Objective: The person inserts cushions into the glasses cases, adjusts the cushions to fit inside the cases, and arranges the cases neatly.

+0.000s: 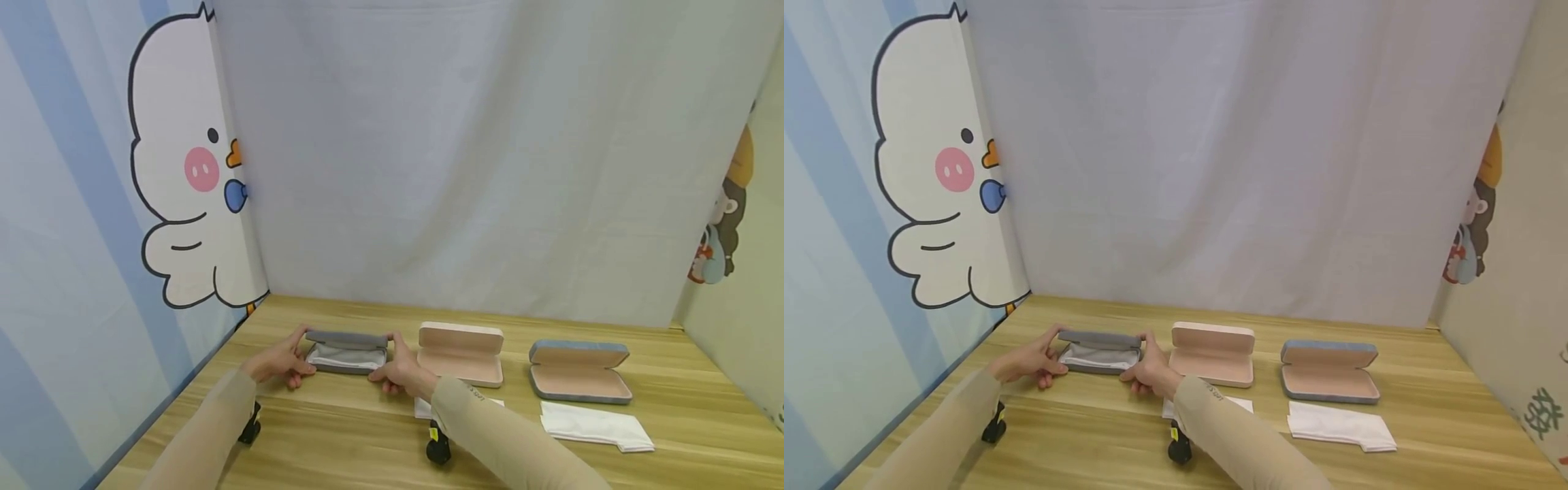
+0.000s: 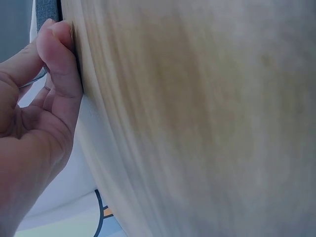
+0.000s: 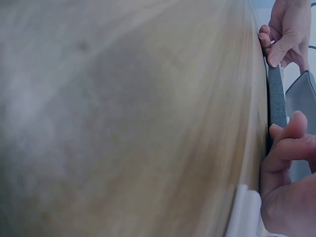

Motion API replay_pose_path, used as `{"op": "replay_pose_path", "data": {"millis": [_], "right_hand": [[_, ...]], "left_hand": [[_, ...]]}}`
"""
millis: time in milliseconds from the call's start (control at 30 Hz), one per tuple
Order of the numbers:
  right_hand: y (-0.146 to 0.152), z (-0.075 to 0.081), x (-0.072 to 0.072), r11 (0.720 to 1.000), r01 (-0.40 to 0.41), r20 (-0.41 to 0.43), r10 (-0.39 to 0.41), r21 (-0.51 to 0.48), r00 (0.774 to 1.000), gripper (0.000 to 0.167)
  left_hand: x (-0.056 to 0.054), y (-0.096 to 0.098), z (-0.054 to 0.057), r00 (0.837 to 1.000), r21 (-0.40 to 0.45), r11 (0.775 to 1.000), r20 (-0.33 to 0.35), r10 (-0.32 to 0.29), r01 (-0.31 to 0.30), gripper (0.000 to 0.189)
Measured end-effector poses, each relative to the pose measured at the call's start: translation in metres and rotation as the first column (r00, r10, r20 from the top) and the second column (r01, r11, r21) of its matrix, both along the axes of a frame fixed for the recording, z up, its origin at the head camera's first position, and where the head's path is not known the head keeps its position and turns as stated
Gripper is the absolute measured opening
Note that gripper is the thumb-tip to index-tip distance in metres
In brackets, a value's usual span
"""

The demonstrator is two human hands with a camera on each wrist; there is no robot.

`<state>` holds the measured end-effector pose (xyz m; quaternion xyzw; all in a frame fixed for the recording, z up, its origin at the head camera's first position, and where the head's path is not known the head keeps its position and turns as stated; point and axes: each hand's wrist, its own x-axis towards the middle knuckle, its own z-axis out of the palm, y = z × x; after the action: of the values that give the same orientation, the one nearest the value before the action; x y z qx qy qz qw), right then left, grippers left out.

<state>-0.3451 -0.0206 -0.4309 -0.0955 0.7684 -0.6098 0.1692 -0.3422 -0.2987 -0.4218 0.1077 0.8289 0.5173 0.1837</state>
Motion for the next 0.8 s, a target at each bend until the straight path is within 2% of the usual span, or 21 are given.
{"op": "replay_pose_path", "data": {"millis": [333, 633, 800], "right_hand": [[-0.0001, -0.0016, -0.0004, 1.0, -0.008, -0.012, 0.008, -0.019, 1.0, 0.078], [-0.0001, -0.0028, 0.0002, 0.999, -0.018, -0.023, 0.017, -0.029, 1.0, 0.078], [-0.001, -0.0025, 0.0005, 0.999, -0.031, -0.036, 0.029, -0.041, 0.999, 0.072]], "left_hand": [[0.0012, 0.0026, 0.0003, 1.0, 0.001, 1.0, 0.007, 0.0, 0.0, 0.069], [-0.0002, -0.0001, -0.0024, 0.999, 0.026, 0.999, -0.017, -0.032, 0.032, 0.07], [0.0011, 0.0002, -0.0011, 0.999, 0.014, 1.0, -0.025, -0.027, 0.027, 0.065]]}}
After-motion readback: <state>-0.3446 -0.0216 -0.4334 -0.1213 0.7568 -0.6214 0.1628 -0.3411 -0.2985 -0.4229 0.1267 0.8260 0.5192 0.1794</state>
